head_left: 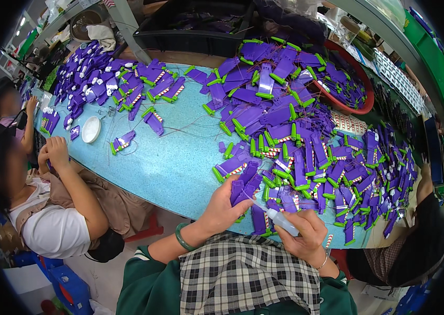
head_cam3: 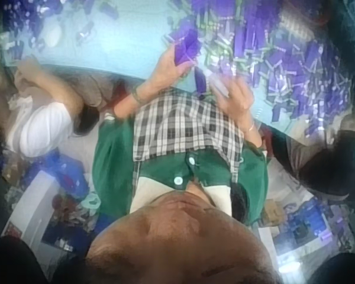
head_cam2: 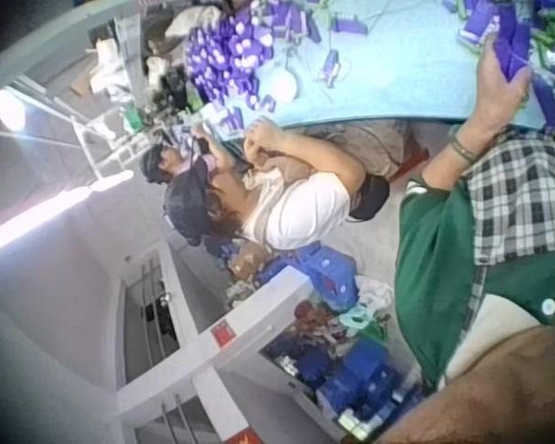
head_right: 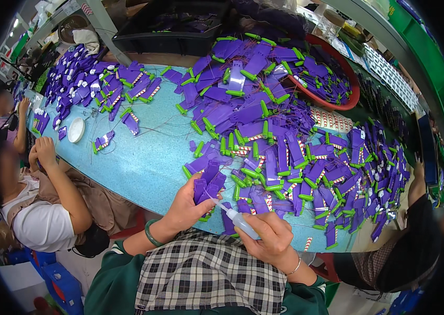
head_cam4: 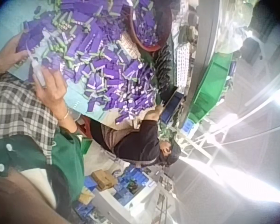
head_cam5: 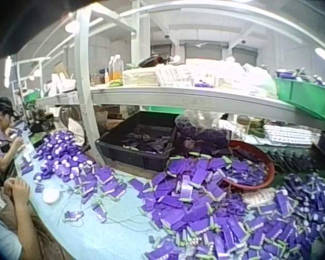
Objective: The person applies glue from a small bottle to purple plastic components and attaches green plastic pieces. The person works at a table covered with piles of these parts, handling them one by one to assemble them.
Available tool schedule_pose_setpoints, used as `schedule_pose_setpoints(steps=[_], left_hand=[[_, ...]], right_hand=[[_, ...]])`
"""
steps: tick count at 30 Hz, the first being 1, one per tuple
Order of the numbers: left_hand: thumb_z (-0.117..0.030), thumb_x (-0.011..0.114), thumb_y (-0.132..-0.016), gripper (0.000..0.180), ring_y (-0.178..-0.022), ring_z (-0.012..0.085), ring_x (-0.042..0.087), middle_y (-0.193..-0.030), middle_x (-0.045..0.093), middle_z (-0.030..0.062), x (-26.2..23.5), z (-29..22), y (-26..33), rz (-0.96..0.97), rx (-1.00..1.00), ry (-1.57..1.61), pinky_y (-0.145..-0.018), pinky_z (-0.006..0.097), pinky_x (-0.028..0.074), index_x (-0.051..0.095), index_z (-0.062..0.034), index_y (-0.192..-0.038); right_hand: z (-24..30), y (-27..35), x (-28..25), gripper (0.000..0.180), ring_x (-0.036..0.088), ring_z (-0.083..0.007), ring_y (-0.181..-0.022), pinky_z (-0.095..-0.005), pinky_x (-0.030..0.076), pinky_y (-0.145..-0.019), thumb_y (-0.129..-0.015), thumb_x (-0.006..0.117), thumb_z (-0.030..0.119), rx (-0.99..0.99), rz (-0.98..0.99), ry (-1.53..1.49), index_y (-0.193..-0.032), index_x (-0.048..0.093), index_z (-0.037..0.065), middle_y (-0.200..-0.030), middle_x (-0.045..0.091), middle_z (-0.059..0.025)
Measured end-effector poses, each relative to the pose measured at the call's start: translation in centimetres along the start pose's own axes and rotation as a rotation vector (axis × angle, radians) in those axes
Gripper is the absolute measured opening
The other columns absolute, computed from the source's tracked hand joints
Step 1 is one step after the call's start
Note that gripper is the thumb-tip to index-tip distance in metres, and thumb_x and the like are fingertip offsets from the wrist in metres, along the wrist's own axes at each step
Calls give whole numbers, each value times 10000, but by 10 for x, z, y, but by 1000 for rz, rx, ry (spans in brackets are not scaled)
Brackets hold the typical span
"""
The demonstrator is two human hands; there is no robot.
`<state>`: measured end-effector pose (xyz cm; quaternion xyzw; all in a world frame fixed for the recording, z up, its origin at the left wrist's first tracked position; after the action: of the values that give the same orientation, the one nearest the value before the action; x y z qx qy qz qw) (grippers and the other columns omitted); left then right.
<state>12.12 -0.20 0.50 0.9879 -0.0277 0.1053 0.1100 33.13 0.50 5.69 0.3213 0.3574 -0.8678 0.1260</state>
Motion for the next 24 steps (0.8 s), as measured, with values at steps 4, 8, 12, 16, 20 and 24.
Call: schedule_pose_setpoints(steps=[4, 8, 12, 16, 20, 24], left_hand=[[-81, 683, -832, 501, -830, 156, 609, -975, 619, 112, -1, 14, -1, -64, 87, -97, -709, 290, 498, 429, 47, -1243], [-91, 696, -811, 513, -947, 275, 605, -1038, 590, 184, 0, 23, -4, -110, 193, -232, -823, 369, 479, 440, 56, -1230], [-83, 693, -803, 513, -1041, 353, 569, -1118, 543, 226, 1, 21, -3, -105, 210, -265, -888, 401, 451, 439, 59, -1225], [-72, 689, -797, 485, -1027, 381, 557, -1101, 532, 228, 3, 11, -2, -118, 264, -386, -885, 409, 444, 446, 58, -1197], [-66, 686, -792, 464, -1013, 395, 548, -1081, 523, 227, 3, 8, -2, -116, 313, -435, -880, 416, 438, 451, 55, -1172], [-61, 682, -791, 463, -1012, 372, 551, -1066, 526, 214, 2, 9, -2, -117, 290, -428, -883, 410, 435, 451, 50, -1176]], right_hand=[[1, -1, -1, 394, 589, -195, -584, -290, 461, -499, -614, 831, 66, -21, 3, -24, -968, 660, 48, -756, 618, -84], [2, -1, 0, 403, 593, -195, -589, -288, 462, -499, -611, 834, 71, -25, 18, -22, -973, 660, 48, -758, 618, -86], [2, -2, 1, 409, 593, -193, -589, -286, 460, -494, -612, 835, 69, -27, 25, -27, -981, 658, 48, -757, 619, -90], [2, -2, 2, 411, 593, -191, -588, -283, 458, -489, -618, 834, 67, -27, 30, -25, -988, 655, 47, -759, 622, -93], [2, -2, 2, 409, 595, -190, -587, -279, 456, -486, -622, 834, 70, -40, 34, -11, -988, 654, 47, -760, 624, -94], [0, -1, 4, 410, 593, -194, -588, -281, 455, -487, -618, 835, 72, -39, 30, -16, -985, 654, 48, -763, 621, -93]])
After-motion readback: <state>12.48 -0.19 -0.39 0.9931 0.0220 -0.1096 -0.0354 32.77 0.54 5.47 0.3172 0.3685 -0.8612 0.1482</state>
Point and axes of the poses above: each hand's wrist, its own y-axis away from the middle knuckle, its own x-axis out of the palm, z = x × y, the point moved 1 cm from there along -y, towards the middle knuckle
